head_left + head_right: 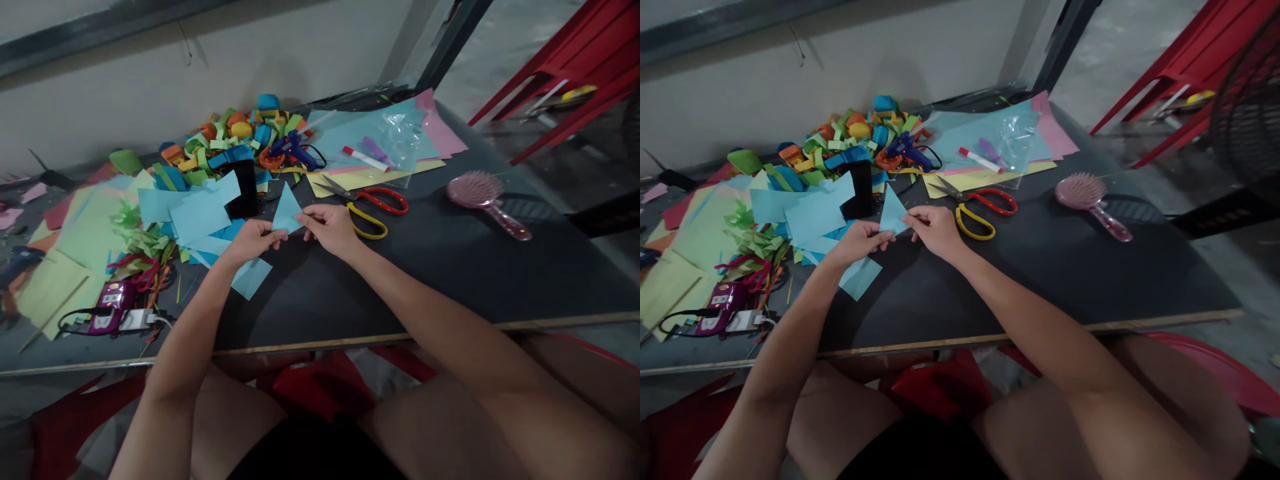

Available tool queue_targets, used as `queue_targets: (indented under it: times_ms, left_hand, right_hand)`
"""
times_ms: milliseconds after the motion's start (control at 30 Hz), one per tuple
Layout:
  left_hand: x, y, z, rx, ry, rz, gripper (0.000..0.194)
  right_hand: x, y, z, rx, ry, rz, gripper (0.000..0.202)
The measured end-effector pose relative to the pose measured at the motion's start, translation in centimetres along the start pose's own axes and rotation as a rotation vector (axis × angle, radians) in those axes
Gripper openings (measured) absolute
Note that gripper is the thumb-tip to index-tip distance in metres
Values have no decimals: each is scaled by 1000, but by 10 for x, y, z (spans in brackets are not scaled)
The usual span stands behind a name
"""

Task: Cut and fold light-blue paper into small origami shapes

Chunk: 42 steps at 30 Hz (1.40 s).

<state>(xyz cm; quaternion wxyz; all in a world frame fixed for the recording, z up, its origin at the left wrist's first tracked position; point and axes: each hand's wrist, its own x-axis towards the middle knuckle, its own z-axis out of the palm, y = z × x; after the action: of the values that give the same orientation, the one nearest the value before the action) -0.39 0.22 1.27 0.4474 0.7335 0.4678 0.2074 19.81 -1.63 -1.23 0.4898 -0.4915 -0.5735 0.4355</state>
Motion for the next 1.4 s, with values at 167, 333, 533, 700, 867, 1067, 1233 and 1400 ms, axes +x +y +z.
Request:
queue_targets:
  times_ms: [167,333,533,700,867,1067,1233,1400]
  left_hand:
    - [-1,4,-1,12,-62,5,41]
    - [-1,5,-2,-93,-58,-20,34]
    - [-3,12,-1,-246,151,-1,28]
    - [0,10,4,-350,400,49,30]
    - [0,8,-1,-238,248,73,33]
    - [-1,4,-14,-147,247,136,33]
    - [0,6,-10,-349,393,100,53]
    - [-1,10,0,-252,384,122,45]
  right_hand:
    - [1,-1,-3,-6,19,-14,44]
    - [6,0,-9,33,73,9,39]
    - [7,-5,-8,189,130,68,49]
    - [6,-11,-6,232,161,85,43]
    - [6,-18,-8,277,-42,265,45]
    - [4,-15,-6,208,-158,266,46]
    - [4,-10,-2,216,-57,185,55]
    - [3,-13,-1,190,-6,133,58]
